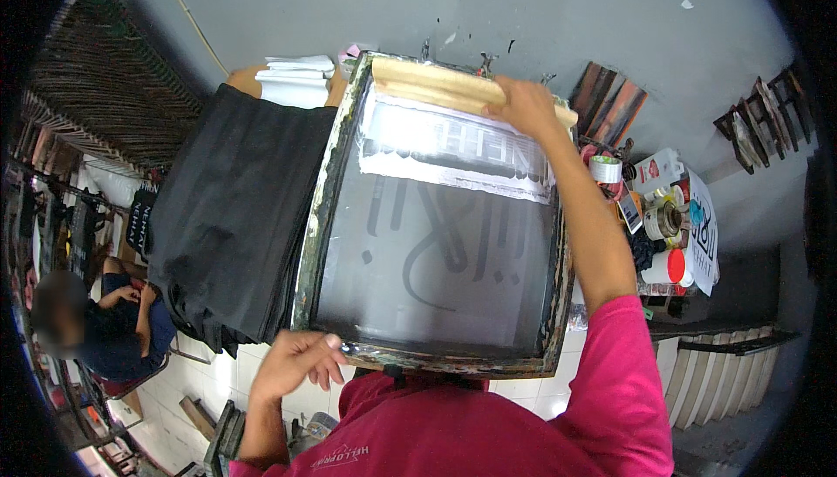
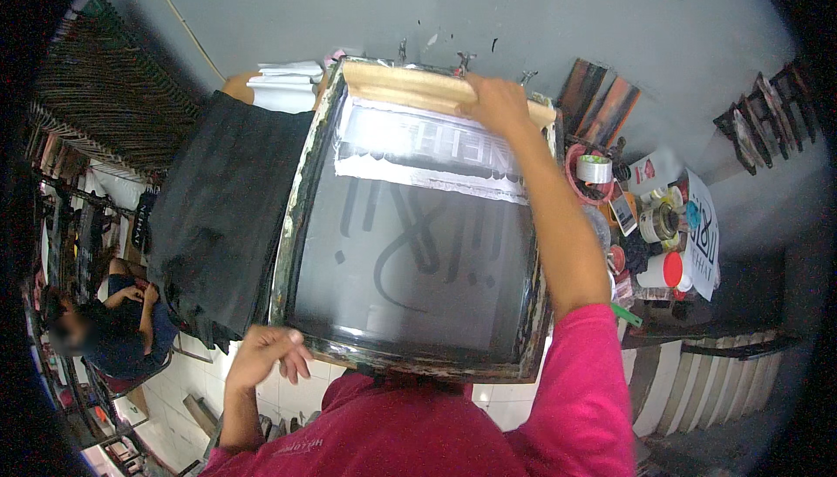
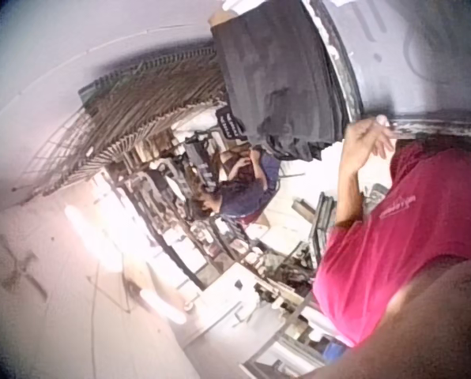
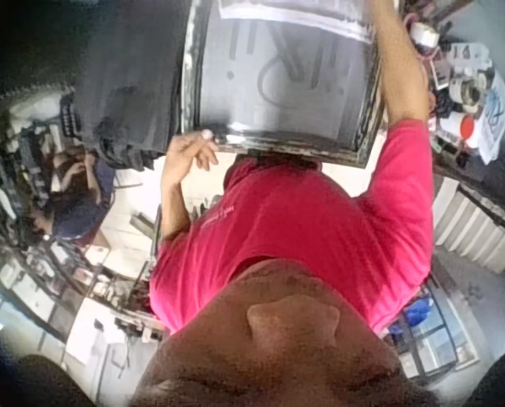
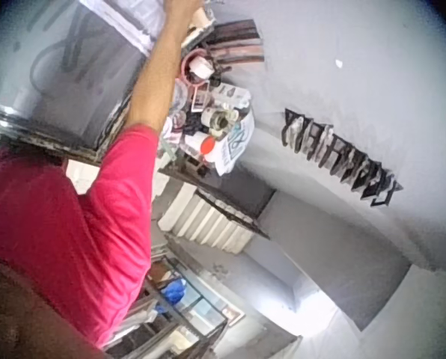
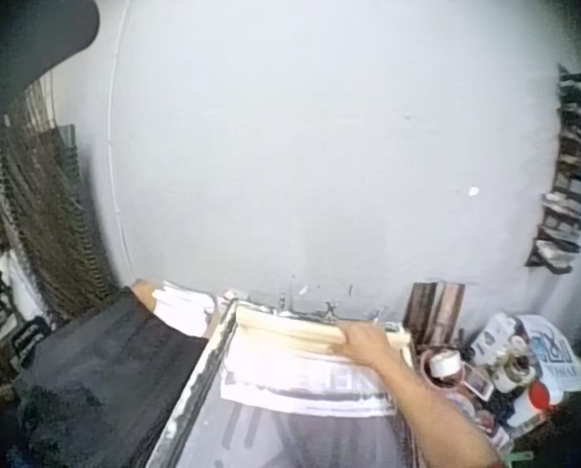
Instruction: The person performs screen printing on black bags by placing each bag on the printing surface, lowering the screen, and using a squeegee to apply white ink before lifting the screen and stacking the printed bags.
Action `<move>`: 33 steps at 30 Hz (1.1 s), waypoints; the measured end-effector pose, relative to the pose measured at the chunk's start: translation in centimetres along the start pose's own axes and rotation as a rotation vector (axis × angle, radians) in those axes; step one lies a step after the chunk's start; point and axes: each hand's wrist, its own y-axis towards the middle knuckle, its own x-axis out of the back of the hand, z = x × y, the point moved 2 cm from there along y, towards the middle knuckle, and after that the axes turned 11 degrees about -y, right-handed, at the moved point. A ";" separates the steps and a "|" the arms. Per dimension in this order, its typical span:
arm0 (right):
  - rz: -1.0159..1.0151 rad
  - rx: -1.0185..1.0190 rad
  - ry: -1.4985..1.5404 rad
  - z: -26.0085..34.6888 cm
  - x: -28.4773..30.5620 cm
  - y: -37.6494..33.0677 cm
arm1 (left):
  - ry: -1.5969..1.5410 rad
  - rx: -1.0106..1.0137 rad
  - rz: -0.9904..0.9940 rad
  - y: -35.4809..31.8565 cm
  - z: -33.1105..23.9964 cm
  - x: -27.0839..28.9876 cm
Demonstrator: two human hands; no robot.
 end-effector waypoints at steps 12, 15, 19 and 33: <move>0.057 -0.168 -0.124 -1.1 -1.5 0.8 | 0.951 -1.371 -0.383 25.7 -24.5 -0.1; 0.006 -0.199 -0.183 -1.6 -1.9 -0.3 | 1.039 -1.010 -0.331 30.2 -26.6 -1.1; -0.014 -0.174 -0.200 -1.8 -1.6 -1.8 | 1.068 -0.915 -0.310 30.6 -26.0 -1.1; -0.112 -0.113 -0.134 2.4 -1.2 -11.4 | 1.007 -0.970 -0.277 21.8 -17.3 -1.8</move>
